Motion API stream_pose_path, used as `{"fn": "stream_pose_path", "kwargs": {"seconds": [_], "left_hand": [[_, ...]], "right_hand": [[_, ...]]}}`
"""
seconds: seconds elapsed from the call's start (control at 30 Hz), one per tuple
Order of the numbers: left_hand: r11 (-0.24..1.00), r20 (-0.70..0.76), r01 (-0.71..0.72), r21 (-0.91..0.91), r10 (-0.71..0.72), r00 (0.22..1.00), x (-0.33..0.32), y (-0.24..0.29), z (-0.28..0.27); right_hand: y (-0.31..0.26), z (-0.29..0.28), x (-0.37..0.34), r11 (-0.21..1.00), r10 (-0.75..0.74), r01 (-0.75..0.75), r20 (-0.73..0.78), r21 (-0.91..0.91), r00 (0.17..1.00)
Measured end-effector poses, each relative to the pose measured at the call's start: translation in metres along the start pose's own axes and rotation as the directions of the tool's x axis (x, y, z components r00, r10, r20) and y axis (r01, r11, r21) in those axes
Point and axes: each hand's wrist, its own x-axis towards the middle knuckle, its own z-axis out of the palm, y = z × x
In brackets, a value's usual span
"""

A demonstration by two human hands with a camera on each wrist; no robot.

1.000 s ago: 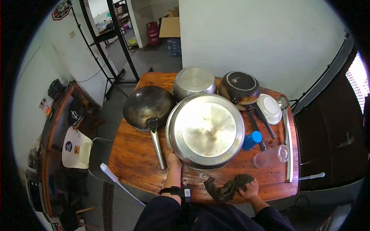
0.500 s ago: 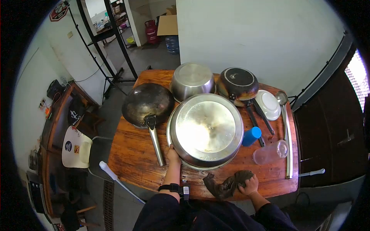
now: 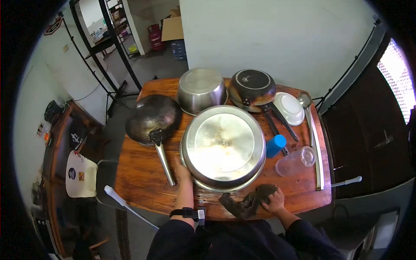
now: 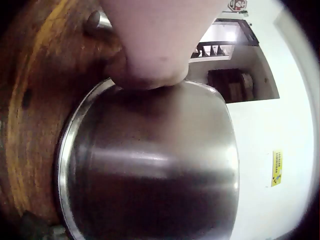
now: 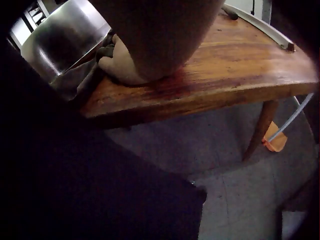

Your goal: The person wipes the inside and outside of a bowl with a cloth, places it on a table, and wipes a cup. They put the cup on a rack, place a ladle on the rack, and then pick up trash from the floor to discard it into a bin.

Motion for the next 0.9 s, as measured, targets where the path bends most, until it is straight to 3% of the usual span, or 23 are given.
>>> {"fn": "stream_pose_path", "kwargs": {"seconds": [0.03,0.07,0.17,0.23,0.27,0.3,0.5,0.57,0.6,0.63,0.73,0.77,0.9], "left_hand": [[0.985,-0.057,-0.018,0.174,0.028,0.998,0.001,0.002,-0.004],[0.995,-0.036,-0.014,0.100,0.018,0.999,-0.010,0.009,0.002],[0.986,0.122,-0.057,0.159,0.038,0.992,0.011,-0.011,-0.019],[0.967,0.179,-0.107,0.232,0.065,0.982,-0.021,0.012,-0.011],[0.968,-0.008,-0.141,0.208,0.146,0.989,-0.067,0.027,0.010],[0.971,0.014,-0.139,0.195,0.138,0.990,-0.068,0.023,0.004],[0.941,-0.104,-0.275,0.196,0.299,0.949,-0.165,-0.002,-0.036],[0.933,-0.166,-0.262,0.245,0.307,0.937,-0.194,-0.024,-0.057],[0.948,-0.207,-0.218,0.232,0.267,0.941,-0.212,-0.034,-0.067],[0.961,-0.245,-0.171,0.217,0.223,0.943,-0.229,-0.041,-0.076],[0.987,-0.369,-0.058,0.153,0.112,0.923,-0.277,-0.068,-0.112],[0.989,-0.402,-0.050,0.139,0.102,0.910,-0.292,-0.077,-0.123],[0.986,-0.539,-0.122,0.116,0.166,0.826,-0.348,-0.091,-0.159]], "right_hand": [[0.001,-0.001,0.002,1.000,-0.007,0.007,0.009,0.004,1.000],[0.001,-0.001,0.002,1.000,-0.018,0.017,0.019,0.010,1.000],[0.005,0.003,0.001,1.000,0.008,-0.007,0.090,-0.015,0.996],[0.007,-0.004,0.006,0.995,-0.086,0.086,-0.007,0.040,0.996],[0.007,-0.008,0.006,0.986,-0.147,0.150,-0.048,0.072,0.988],[0.006,-0.016,0.006,0.991,-0.117,0.111,0.075,0.078,0.990],[0.019,-0.049,0.012,0.897,-0.413,0.389,0.086,0.212,0.906],[0.031,-0.057,0.015,0.883,-0.445,0.373,0.256,0.284,0.858],[0.038,-0.059,0.017,0.883,-0.448,0.350,0.337,0.314,0.828],[0.046,-0.054,0.017,0.852,-0.491,0.376,0.308,0.364,0.815],[0.045,-0.076,0.016,0.851,-0.521,0.425,0.387,0.310,0.761],[0.042,-0.082,0.014,0.801,-0.590,0.513,0.260,0.310,0.764],[0.040,-0.066,0.033,0.667,-0.665,0.611,-0.028,0.425,0.746]]}}
